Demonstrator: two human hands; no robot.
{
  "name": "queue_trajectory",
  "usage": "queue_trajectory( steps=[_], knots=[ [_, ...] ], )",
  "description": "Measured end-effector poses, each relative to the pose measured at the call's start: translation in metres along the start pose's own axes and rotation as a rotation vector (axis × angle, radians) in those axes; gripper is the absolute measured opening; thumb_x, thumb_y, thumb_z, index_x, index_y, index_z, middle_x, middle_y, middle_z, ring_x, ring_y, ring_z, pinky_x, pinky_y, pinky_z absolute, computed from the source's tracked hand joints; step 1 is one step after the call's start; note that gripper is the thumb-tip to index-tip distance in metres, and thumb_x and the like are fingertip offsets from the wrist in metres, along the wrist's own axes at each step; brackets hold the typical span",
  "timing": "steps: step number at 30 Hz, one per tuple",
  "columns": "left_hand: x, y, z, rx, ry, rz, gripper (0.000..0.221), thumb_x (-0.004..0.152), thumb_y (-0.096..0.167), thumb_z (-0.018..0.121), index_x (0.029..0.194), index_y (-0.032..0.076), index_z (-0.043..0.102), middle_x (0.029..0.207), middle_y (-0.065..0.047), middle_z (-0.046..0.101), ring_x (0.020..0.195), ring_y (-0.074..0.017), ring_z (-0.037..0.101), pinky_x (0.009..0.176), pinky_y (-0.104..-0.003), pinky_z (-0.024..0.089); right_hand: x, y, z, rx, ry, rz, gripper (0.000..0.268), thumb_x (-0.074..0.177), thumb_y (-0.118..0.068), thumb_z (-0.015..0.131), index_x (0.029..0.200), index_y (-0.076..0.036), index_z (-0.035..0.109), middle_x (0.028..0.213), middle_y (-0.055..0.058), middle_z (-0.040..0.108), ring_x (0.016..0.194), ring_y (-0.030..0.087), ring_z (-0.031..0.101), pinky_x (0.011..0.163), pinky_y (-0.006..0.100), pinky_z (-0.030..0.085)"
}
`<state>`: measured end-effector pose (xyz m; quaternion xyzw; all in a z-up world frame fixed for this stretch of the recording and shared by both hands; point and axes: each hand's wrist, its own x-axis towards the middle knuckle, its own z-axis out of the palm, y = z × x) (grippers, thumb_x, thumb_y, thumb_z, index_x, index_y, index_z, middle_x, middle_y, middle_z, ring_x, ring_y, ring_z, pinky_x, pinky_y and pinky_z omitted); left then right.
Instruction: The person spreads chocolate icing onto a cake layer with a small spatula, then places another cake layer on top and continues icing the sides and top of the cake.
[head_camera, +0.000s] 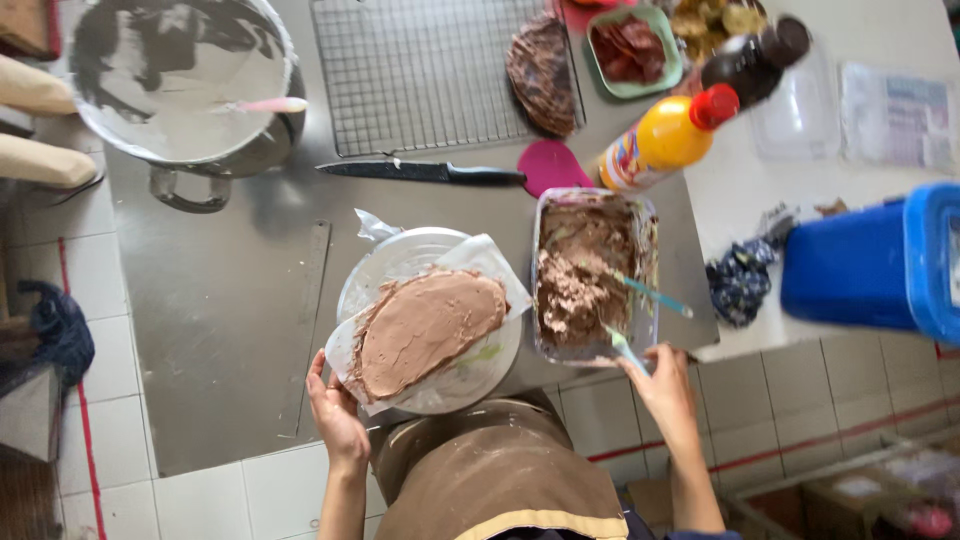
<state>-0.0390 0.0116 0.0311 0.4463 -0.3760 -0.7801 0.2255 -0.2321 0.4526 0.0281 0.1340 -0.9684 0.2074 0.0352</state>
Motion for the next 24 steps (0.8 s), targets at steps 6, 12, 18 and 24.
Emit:
queue_trajectory(
  steps=[6, 12, 18, 24],
  knots=[
    [-0.006, -0.01, 0.009, -0.054, 0.081, 0.021, 0.063, 0.105, 0.055, 0.026, 0.152, 0.014, 0.033, 0.143, -0.02, 0.057, 0.135, -0.0282, 0.052, 0.114, -0.044, 0.036, 0.122, -0.089, -0.055, 0.106, -0.319, 0.099, 0.032, 0.092, -0.036, 0.07, 0.104, -0.007, 0.067, 0.098, 0.012, 0.071, 0.086, 0.029, 0.07, 0.076, 0.041, 0.054],
    [-0.02, -0.022, 0.017, -0.111, 0.169, 0.096, 0.063, 0.106, 0.054, 0.028, 0.152, 0.011, 0.034, 0.148, -0.019, 0.052, 0.137, -0.0279, 0.05, 0.115, -0.046, 0.034, 0.304, -0.121, 0.057, 0.132, -0.104, -0.302, 0.02, 0.098, -0.023, 0.068, 0.11, -0.006, 0.064, 0.104, 0.017, 0.067, 0.097, 0.039, 0.065, 0.083, 0.048, 0.051],
    [-0.036, -0.038, 0.01, -0.084, 0.353, 0.137, 0.061, 0.106, 0.051, 0.028, 0.152, 0.011, 0.036, 0.144, -0.016, 0.054, 0.13, -0.0255, 0.053, 0.109, -0.042, 0.035, 0.414, -0.128, 0.162, 0.016, 0.042, -0.269, 0.03, 0.089, -0.022, 0.076, 0.115, -0.008, 0.067, 0.118, 0.015, 0.065, 0.11, 0.038, 0.061, 0.091, 0.049, 0.05],
    [-0.056, -0.043, 0.003, -0.166, 0.514, 0.186, 0.053, 0.108, 0.043, 0.031, 0.147, 0.009, 0.039, 0.136, -0.017, 0.061, 0.119, -0.0254, 0.061, 0.101, -0.04, 0.046, 0.454, -0.149, 0.178, 0.021, 0.115, -0.39, 0.043, 0.083, -0.033, 0.083, 0.116, -0.008, 0.069, 0.126, 0.013, 0.065, 0.119, 0.035, 0.058, 0.094, 0.049, 0.047]
  ],
)
